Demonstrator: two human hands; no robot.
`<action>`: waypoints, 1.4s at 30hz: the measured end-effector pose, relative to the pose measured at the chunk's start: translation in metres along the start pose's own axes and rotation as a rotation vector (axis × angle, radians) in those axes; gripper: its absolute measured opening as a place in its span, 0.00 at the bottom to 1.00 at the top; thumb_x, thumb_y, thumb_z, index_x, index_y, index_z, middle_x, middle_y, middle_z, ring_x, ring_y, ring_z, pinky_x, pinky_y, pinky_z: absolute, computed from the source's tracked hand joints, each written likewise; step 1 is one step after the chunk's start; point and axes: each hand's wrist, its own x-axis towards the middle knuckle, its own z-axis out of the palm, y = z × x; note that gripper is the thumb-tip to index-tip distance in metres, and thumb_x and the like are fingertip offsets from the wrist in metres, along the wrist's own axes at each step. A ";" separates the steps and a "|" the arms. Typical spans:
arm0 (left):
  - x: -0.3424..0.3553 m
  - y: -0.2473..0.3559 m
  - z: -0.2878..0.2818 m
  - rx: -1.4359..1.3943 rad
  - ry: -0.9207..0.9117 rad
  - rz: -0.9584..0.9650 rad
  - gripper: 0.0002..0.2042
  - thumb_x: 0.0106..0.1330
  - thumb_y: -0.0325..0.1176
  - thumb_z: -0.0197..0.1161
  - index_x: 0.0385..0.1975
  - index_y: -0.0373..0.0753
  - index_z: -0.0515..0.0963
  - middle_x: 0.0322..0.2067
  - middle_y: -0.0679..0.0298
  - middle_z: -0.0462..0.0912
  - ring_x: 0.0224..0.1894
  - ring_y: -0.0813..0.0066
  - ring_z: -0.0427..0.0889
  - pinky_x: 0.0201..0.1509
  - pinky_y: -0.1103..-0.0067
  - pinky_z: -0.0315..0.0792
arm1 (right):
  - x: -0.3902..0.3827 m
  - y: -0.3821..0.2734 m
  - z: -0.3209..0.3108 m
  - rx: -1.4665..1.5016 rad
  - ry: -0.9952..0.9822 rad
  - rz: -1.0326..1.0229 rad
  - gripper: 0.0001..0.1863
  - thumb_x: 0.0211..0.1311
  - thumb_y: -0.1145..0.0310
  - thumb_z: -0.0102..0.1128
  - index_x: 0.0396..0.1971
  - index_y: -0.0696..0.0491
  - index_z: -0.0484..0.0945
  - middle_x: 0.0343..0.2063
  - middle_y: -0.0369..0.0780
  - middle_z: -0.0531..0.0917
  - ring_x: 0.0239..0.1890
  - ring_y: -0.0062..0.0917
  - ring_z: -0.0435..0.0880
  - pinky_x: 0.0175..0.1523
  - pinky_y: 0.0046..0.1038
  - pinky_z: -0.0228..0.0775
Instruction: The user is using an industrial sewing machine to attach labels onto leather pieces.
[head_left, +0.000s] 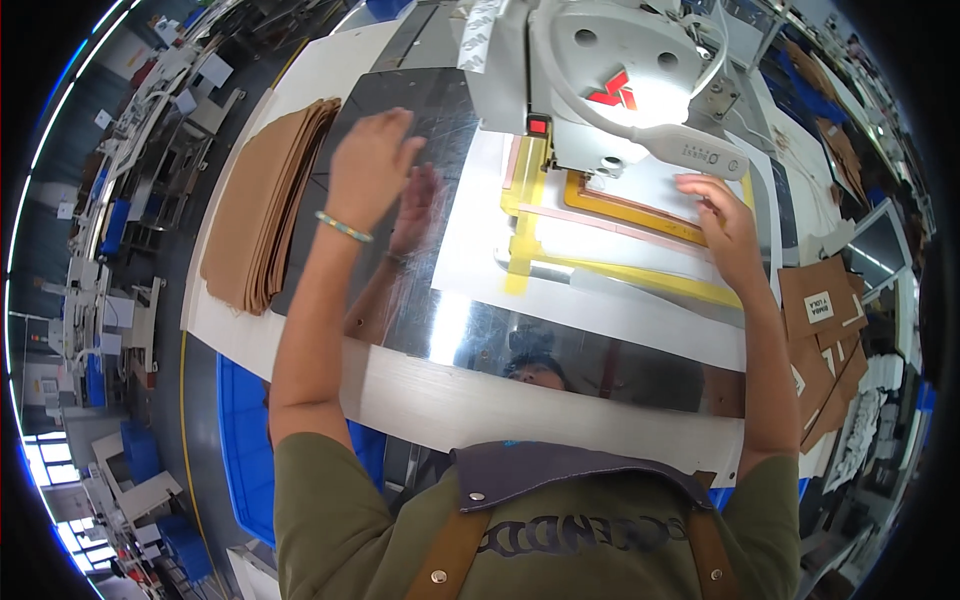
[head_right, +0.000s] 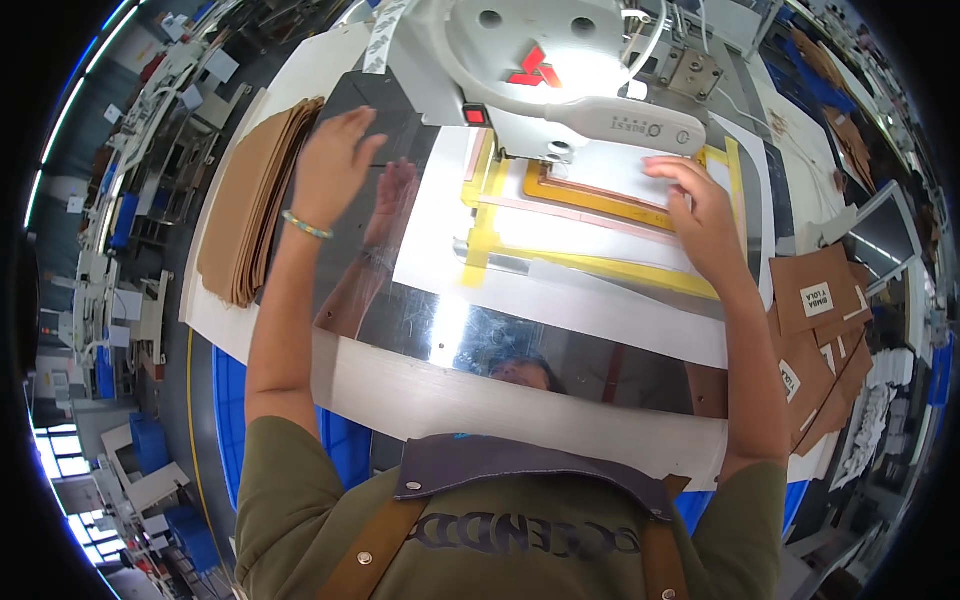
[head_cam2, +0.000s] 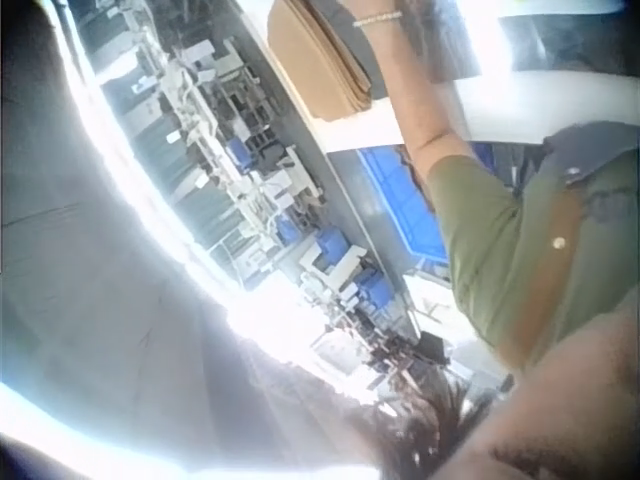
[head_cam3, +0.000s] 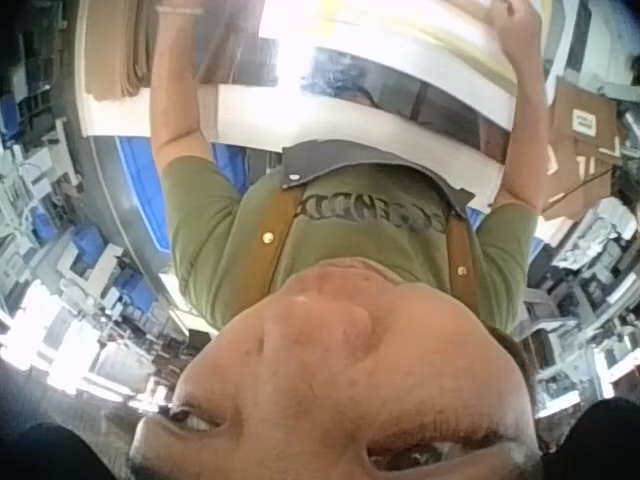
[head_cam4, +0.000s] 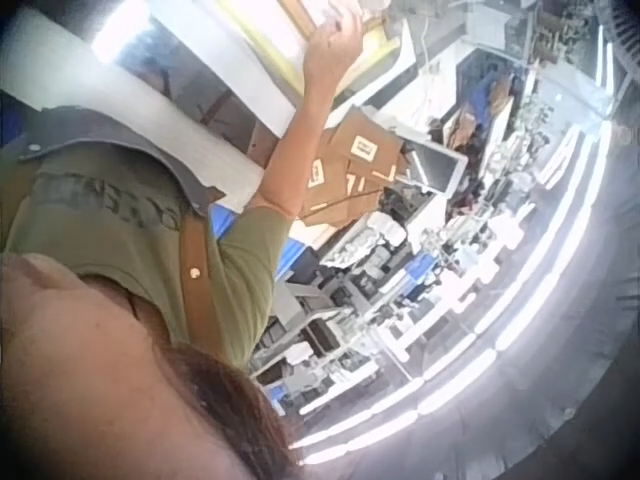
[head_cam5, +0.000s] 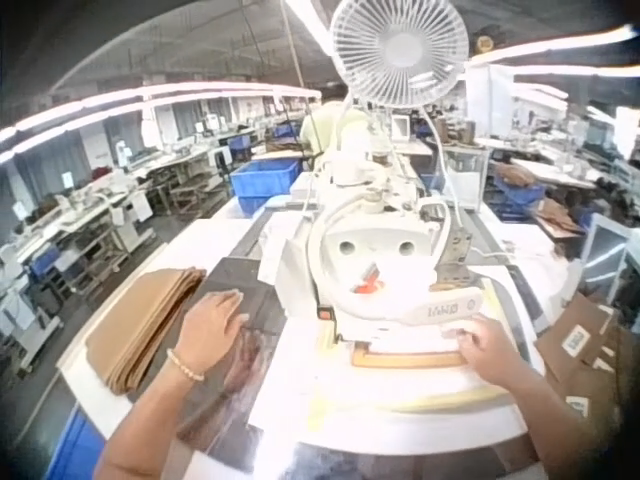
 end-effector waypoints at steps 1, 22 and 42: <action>-0.002 -0.033 -0.009 0.095 0.084 0.004 0.17 0.74 0.39 0.64 0.54 0.34 0.83 0.51 0.48 0.88 0.56 0.48 0.85 0.60 0.60 0.79 | -0.007 0.009 -0.004 -0.007 0.000 0.011 0.18 0.68 0.81 0.46 0.50 0.58 0.84 0.57 0.43 0.87 0.61 0.31 0.83 0.66 0.31 0.72; -0.098 -0.276 -0.032 -0.908 0.341 -1.289 0.10 0.74 0.34 0.67 0.44 0.35 0.89 0.27 0.69 0.86 0.30 0.75 0.85 0.40 0.79 0.77 | -0.026 0.026 -0.003 -0.111 0.166 -0.017 0.11 0.71 0.80 0.53 0.42 0.60 0.86 0.55 0.42 0.87 0.59 0.31 0.84 0.66 0.30 0.72; -0.068 0.080 -0.027 -0.002 -0.167 0.319 0.15 0.64 0.25 0.65 0.50 0.35 0.85 0.63 0.61 0.84 0.51 0.63 0.85 0.52 0.72 0.82 | -0.016 -0.053 0.062 -0.379 -0.049 -0.562 0.07 0.60 0.77 0.66 0.38 0.54 0.86 0.42 0.38 0.87 0.50 0.33 0.84 0.53 0.34 0.78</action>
